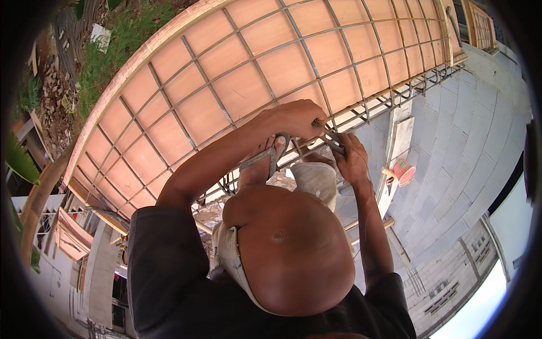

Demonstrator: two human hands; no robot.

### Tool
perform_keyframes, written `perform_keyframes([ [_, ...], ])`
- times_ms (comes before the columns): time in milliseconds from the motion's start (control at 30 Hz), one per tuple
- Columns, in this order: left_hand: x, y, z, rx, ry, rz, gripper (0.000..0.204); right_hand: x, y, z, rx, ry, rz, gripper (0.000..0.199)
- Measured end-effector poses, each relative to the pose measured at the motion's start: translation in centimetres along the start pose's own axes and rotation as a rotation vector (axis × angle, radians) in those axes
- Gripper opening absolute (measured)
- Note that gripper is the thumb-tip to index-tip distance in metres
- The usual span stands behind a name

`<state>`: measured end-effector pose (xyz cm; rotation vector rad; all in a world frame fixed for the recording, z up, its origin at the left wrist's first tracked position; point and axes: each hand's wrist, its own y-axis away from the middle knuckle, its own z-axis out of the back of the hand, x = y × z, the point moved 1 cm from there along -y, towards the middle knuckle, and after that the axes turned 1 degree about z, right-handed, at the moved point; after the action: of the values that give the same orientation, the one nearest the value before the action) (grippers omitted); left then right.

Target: The person uses pliers to bend and secure wire ties at the intersections of a metal grid attached to a wooden frame. They repeatedly position the wire, twist it with the pliers, and trim excess wire while working on the elevated frame.

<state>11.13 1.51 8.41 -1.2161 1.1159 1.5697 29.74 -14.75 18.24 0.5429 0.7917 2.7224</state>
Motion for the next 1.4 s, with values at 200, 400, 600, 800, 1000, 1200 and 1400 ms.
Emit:
perform_keyframes([
  [200, -0.7, 1.2, 3.9, -0.049, 0.275, 0.074, 0.025, 2.1, -1.3, -2.2, 0.007, -0.156, 0.130, 0.059],
  [400, -3.3, -0.3, 10.0, 0.015, 0.150, 0.076, 0.025, 2.3, -0.6, -3.5, -0.016, -0.211, -0.084, 0.066],
  [600, -4.6, 0.0, 14.4, 0.125, -0.085, 0.070, 0.024, 3.3, -3.1, -4.1, -0.317, -0.019, -0.006, 0.072],
  [800, -3.3, 1.5, 14.8, 0.051, -0.234, 0.157, 0.020, -4.1, -4.1, -2.7, 0.002, -1.045, -0.445, 0.052],
  [1000, -4.5, -3.4, 10.8, -0.067, -0.296, 0.181, 0.025, -1.4, -6.1, 8.8, 0.154, -1.038, -0.090, 0.033],
  [1200, -4.2, -11.3, 6.9, -0.177, -0.287, 0.125, 0.034, -4.7, -8.1, 9.3, -0.177, -0.593, -0.157, 0.026],
  [1400, 0.5, -15.1, 6.5, -0.558, -0.091, 0.329, 0.043, -14.7, -9.7, 9.1, -0.243, -0.538, -0.233, 0.029],
])
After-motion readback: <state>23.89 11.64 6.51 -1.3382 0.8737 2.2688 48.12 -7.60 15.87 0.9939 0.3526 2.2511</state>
